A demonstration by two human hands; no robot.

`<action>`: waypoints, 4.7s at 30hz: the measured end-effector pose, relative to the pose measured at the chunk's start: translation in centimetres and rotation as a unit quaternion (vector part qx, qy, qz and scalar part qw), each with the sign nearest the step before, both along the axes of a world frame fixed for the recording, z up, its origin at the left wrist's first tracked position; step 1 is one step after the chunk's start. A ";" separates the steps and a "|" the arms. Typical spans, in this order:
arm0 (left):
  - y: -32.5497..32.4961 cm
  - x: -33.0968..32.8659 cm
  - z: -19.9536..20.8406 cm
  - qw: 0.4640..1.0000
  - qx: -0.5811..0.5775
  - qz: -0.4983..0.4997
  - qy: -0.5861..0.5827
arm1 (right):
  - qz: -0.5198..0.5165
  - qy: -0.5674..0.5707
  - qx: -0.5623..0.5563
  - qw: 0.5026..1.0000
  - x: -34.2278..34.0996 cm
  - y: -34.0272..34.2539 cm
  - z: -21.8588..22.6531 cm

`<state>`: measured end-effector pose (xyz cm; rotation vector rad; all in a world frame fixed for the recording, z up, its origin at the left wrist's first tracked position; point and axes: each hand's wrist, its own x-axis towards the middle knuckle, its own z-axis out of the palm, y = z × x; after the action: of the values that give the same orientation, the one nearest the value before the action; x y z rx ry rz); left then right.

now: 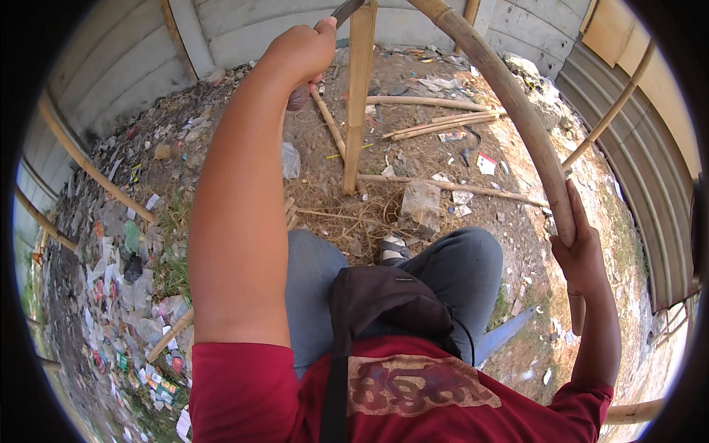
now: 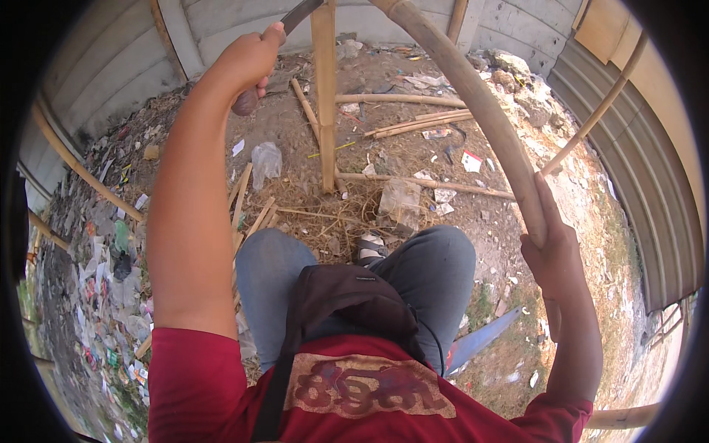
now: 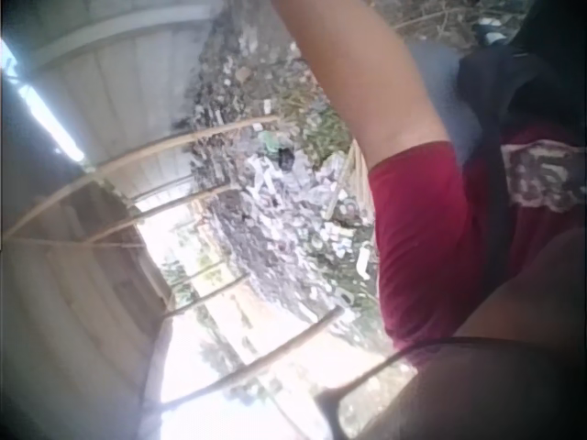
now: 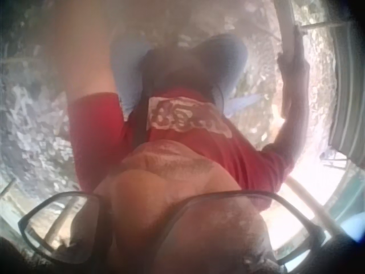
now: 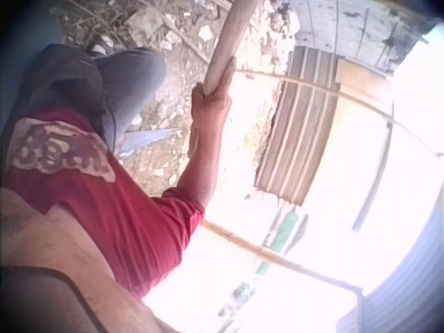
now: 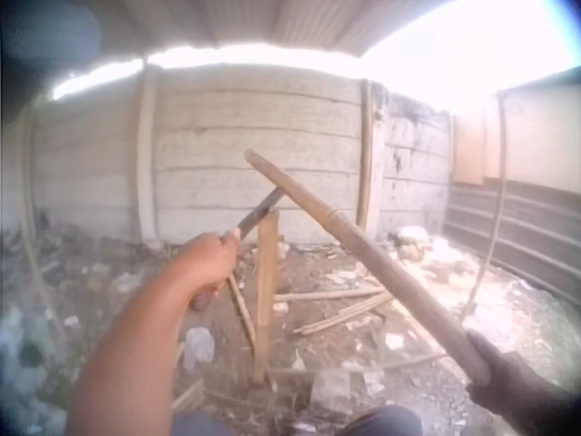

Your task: The person sits on the ground and uses a machete to split a long bamboo pole into thin strips. They hold the bamboo with one hand and strike it with the machete to separate the sections, then place the finished strips on the ground.

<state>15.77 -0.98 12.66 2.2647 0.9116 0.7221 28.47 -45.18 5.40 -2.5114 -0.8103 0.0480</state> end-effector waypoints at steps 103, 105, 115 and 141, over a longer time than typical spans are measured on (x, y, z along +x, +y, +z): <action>8.9 2.4 -18.9 0.952 0.053 0.013 0.302 | 0.084 0.055 0.250 0.963 8.5 4.4 0.6; 10.0 2.3 -20.4 0.943 0.086 0.012 0.323 | 0.078 -0.043 0.293 0.952 10.4 4.5 1.9; 8.2 3.9 -23.4 0.896 0.050 -0.008 0.441 | 0.088 0.185 -0.330 0.921 7.9 7.1 -11.9; 12.6 6.1 -35.4 0.916 -0.135 0.039 0.376 | -0.268 0.178 -0.021 0.947 4.7 -14.6 -30.8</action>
<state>21.85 11.62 -22.74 2.2602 1.3479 -0.2896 33.21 -59.82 -25.41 -2.5679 0.0264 0.3234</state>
